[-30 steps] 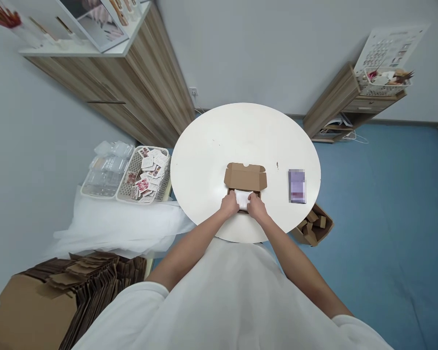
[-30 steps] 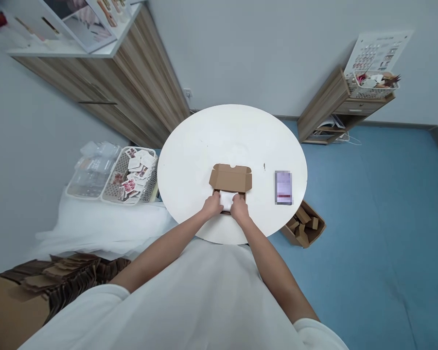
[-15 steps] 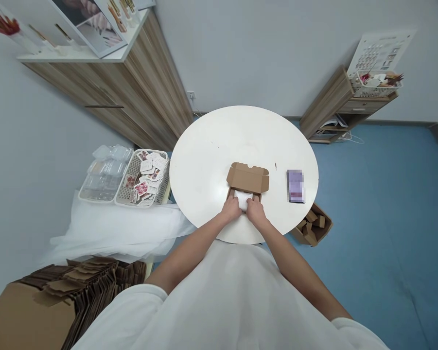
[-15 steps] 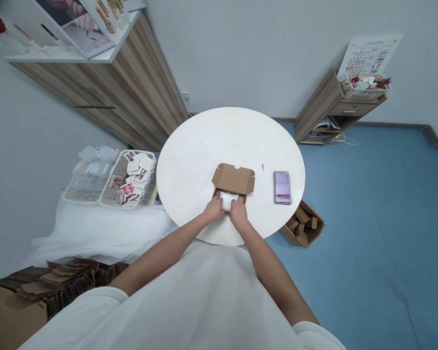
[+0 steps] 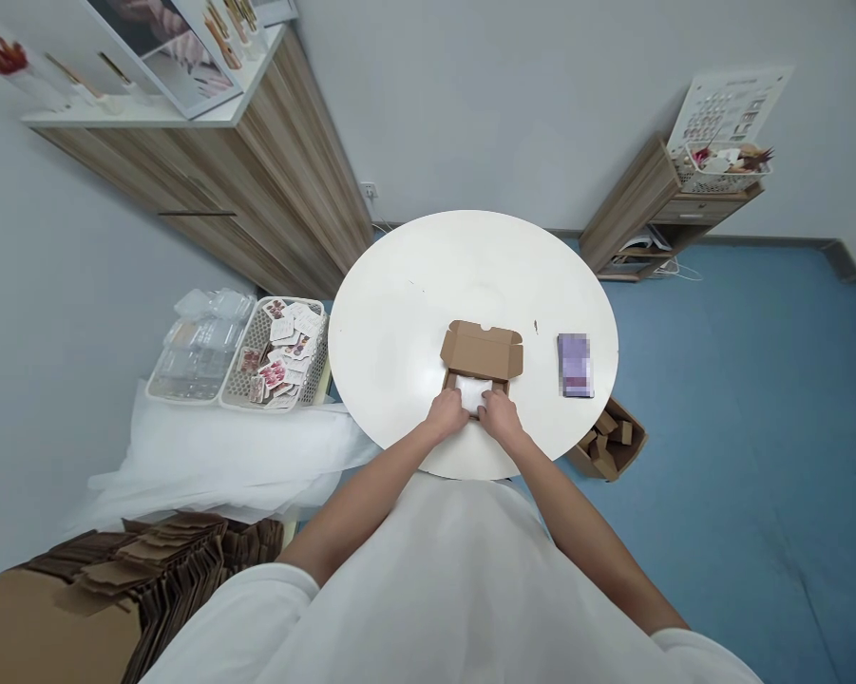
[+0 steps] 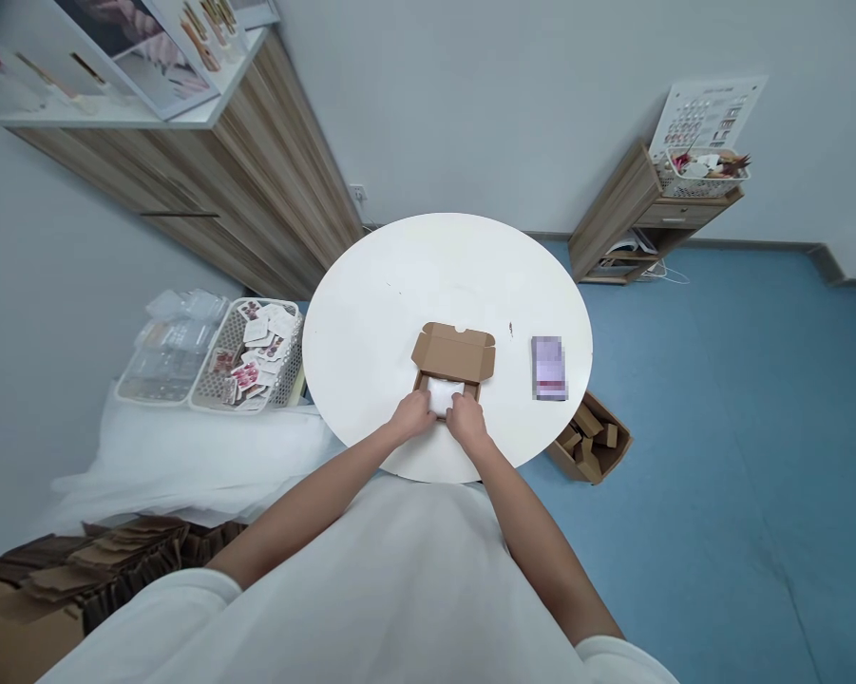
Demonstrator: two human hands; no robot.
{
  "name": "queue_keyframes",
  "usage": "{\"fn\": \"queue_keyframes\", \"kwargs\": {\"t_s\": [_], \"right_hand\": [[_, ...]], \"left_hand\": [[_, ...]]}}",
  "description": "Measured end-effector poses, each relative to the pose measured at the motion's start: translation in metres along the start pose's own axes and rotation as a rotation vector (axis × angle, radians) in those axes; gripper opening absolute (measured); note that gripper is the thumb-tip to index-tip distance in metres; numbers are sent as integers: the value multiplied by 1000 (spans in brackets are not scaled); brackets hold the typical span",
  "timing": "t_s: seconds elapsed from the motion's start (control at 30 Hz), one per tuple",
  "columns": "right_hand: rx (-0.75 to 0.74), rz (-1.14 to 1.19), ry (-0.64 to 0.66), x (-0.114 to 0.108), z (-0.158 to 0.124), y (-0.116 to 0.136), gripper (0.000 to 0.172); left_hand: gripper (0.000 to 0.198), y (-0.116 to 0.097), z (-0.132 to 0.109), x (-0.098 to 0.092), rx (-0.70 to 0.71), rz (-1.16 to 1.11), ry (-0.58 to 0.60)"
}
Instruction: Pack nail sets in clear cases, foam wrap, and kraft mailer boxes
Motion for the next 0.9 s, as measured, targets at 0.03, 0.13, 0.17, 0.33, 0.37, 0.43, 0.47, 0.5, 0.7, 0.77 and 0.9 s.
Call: {"fn": "queue_keyframes", "kwargs": {"t_s": [0.03, 0.13, 0.17, 0.33, 0.37, 0.43, 0.47, 0.5, 0.7, 0.77, 0.9], "right_hand": [[-13, 32, -28, -4, -2, -1, 24], [-40, 180, -104, -18, -9, -11, 26], [-32, 246, -127, -23, -10, -18, 25], [223, 625, -309, -52, 12, -78, 37], [296, 714, -319, -54, 20, -90, 40], [408, 918, -184, -52, 37, -103, 44], [462, 998, -122, -49, 45, -107, 45], [492, 1067, -58, -47, 51, -108, 47], [374, 1214, 136, -46, 76, -84, 53], [328, 1217, 139, -49, 81, -76, 54], [226, 1258, 136, -57, 84, -64, 57]], "left_hand": [[16, 2, -1, -2, 4, -7, -10], [14, 15, -1, -13, -3, -79, -56], [17, 21, 1, -19, -15, -123, -83], [38, 58, 35, -51, -153, -474, -218], [40, 63, 44, -55, -179, -558, -214], [51, 69, 62, -58, -252, -759, -153], [56, 71, 69, -58, -300, -840, -109], [60, 70, 74, -57, -329, -901, -64], [68, 55, 88, -49, -292, -988, 46], [70, 53, 88, -49, -287, -995, 27], [76, 51, 85, -55, -255, -1052, 5]]}}
Point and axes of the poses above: each hand's wrist, its own z-axis towards the middle knuckle, its own x-axis out of the palm, y = z × x, the point moved 4 cm from there along z, towards the middle knuckle, and after that the axes turned 5 degrees about -y, right-handed, at the moved point
